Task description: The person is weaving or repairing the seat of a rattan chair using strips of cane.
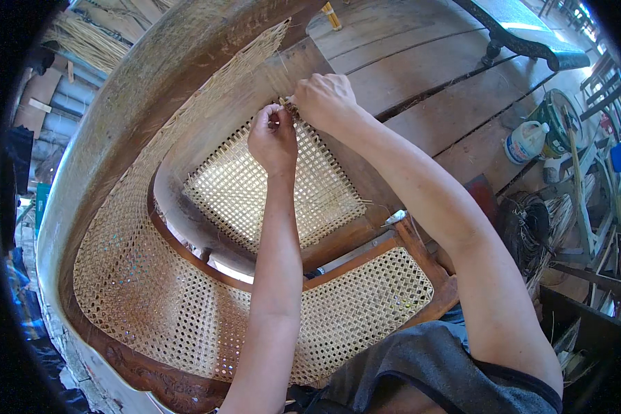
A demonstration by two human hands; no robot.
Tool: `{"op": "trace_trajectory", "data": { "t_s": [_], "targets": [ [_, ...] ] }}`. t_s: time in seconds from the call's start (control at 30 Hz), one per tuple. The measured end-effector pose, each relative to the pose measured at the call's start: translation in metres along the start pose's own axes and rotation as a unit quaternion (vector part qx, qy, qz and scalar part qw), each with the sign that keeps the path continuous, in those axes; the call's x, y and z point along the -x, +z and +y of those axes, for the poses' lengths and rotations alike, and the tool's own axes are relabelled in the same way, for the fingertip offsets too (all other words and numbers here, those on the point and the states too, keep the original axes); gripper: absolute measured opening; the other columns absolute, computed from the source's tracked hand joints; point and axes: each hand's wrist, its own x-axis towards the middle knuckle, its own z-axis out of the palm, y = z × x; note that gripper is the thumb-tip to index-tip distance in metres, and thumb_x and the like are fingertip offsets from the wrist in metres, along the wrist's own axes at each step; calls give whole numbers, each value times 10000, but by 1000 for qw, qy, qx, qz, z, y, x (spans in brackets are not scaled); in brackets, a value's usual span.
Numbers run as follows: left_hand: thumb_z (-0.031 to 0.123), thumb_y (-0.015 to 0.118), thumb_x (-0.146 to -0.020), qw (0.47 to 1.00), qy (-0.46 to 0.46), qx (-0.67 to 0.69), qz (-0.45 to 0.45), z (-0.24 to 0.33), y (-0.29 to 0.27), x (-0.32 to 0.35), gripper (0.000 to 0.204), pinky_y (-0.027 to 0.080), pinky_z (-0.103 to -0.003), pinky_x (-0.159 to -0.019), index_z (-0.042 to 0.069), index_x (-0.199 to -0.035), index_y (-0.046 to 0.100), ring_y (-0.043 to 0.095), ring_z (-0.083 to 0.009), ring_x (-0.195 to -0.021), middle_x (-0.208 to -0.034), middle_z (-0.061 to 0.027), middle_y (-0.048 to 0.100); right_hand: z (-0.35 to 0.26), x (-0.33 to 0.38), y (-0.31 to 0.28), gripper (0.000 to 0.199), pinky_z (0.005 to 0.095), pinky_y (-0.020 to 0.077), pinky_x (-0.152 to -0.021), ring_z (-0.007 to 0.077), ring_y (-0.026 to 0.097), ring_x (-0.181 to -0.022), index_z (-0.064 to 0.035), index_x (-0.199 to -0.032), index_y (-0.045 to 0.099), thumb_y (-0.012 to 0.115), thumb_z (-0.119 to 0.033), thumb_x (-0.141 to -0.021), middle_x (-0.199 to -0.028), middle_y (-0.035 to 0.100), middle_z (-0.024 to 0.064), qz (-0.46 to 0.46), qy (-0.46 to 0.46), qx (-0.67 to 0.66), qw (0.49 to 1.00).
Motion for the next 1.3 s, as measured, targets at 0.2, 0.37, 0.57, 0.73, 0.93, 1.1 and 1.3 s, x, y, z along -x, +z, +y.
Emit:
{"op": "trace_trajectory", "data": {
  "t_s": [0.2,0.37,0.57,0.73,0.93,1.1,1.3],
  "targets": [
    [81,715,-827,996,-35,77,16,-6,4,-3,109,521,-281,-657,47,-930,706,658,-150,-678,-797,-72,702,-8,0,-10,204,434,519,-709,308,711,-827,-71,-863,726,604,-235,-875,-843,720,138,-20,-12,57,998],
    [93,725,-836,995,-38,96,-7,-1,1,-3,122,517,-268,-664,24,-936,711,635,-120,-674,-805,-62,693,-6,2,3,358,459,518,-771,343,699,-831,-50,-781,728,582,-347,-919,-806,701,197,2,30,1,1000],
    [108,728,-837,992,-27,117,23,-5,-2,-4,111,505,-258,-653,21,-905,716,614,-100,-662,-776,-52,674,-9,0,0,380,473,526,-754,365,694,-828,-37,-773,721,597,-368,-913,-794,696,205,18,27,22,999],
    [133,718,-835,997,-41,66,3,-2,-2,-6,111,508,-279,-644,25,-863,708,640,-141,-658,-776,-78,677,-12,-3,3,476,474,525,-758,375,684,-820,-35,-776,714,535,-447,-930,-793,691,206,1,39,-31,999],
    [172,727,-800,1000,-14,-1,1,-2,-1,-3,147,522,-322,-651,50,-872,687,666,-212,-666,-764,-96,681,1,-7,8,500,452,537,-768,342,693,-866,-44,-831,728,516,-486,-932,-868,713,168,-15,42,-42,998],
    [165,693,-797,998,-30,-54,-7,10,0,-7,144,527,-369,-632,69,-903,670,665,-257,-675,-771,-89,678,19,-6,-14,514,462,527,-811,348,674,-943,-55,-872,733,523,-521,-923,-949,707,178,-37,96,-33,994],
    [170,709,-814,972,-187,95,-104,-3,-13,-23,145,510,-360,-609,35,-795,659,656,-237,-616,-674,-90,662,27,12,23,574,485,517,-773,388,673,-822,-64,-745,694,526,-586,-917,-767,694,163,-79,146,-116,979]
  ]
}}
